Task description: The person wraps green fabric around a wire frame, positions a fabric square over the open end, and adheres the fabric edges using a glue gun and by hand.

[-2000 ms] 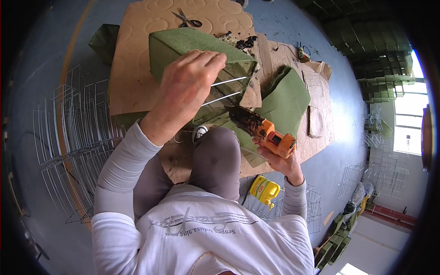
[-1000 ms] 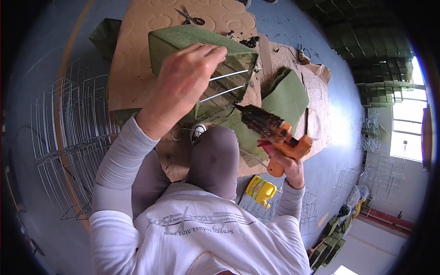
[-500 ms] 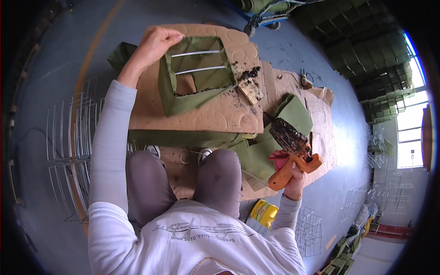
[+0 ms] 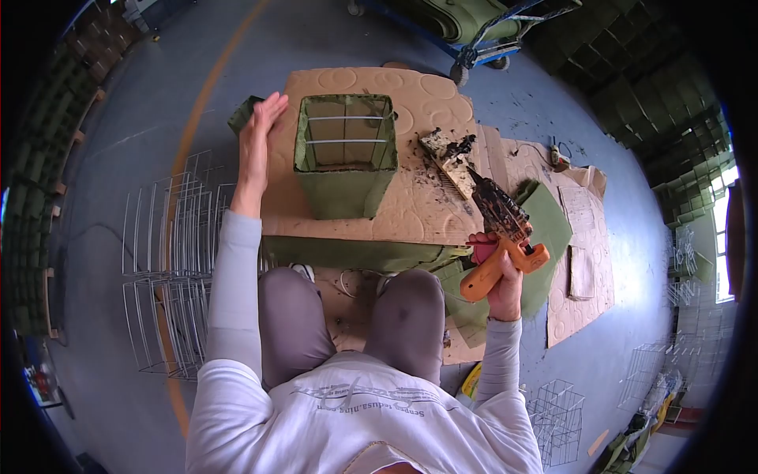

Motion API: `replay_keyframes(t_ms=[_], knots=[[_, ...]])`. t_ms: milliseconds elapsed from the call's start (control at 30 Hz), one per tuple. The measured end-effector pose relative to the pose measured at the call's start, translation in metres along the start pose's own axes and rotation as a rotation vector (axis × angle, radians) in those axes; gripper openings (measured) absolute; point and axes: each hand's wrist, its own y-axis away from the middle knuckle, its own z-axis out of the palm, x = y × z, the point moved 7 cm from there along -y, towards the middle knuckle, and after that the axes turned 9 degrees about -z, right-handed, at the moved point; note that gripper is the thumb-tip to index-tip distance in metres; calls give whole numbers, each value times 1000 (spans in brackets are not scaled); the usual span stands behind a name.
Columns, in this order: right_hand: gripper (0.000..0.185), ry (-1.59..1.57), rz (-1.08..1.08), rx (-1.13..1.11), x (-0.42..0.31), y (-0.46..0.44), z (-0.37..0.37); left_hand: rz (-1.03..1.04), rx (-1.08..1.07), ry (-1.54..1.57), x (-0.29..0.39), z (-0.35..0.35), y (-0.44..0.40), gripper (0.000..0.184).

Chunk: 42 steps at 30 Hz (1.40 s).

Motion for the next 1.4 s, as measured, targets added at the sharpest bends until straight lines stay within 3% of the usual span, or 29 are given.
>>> replay_keyframes(t_ms=[167,300,367,400,533,733,833,867,900,967,1100,1167,1233,1300,1400], knots=[[53,-209,39,2,52,-19,-28,79,-198,-47,-20,3,56,105],[46,-429,135,295,117,-36,-66,135,-177,-300,-40,18,73,105],[41,-463,129,458,157,-45,-93,-68,-269,-371,-64,26,75,94],[40,-490,107,437,166,-50,-93,37,-195,-431,-53,28,77,73],[37,-565,139,544,206,-61,-99,44,-141,-461,-53,29,80,52],[33,-673,133,566,200,-71,-81,11,-94,-556,-56,30,84,51],[34,-583,193,551,215,-72,-76,-94,-110,-578,-70,25,82,49],[38,-546,206,541,238,-74,-86,-89,-133,-579,-73,25,81,49],[45,-537,168,424,216,-70,-66,-51,-110,-552,-74,23,81,47],[52,-568,259,441,232,-65,-72,-7,-100,-477,-77,20,79,44],[47,140,400,159,167,-23,-55,-87,-166,-465,-97,9,72,43],[40,262,270,167,144,1,-60,-120,-176,-483,-100,2,70,50],[34,208,217,262,143,36,-82,-255,-134,-501,-117,-14,65,54],[32,120,219,390,146,80,-109,-260,-144,-521,-117,-20,64,58],[19,154,452,672,205,177,-179,-380,-164,-483,-118,-28,69,65]])
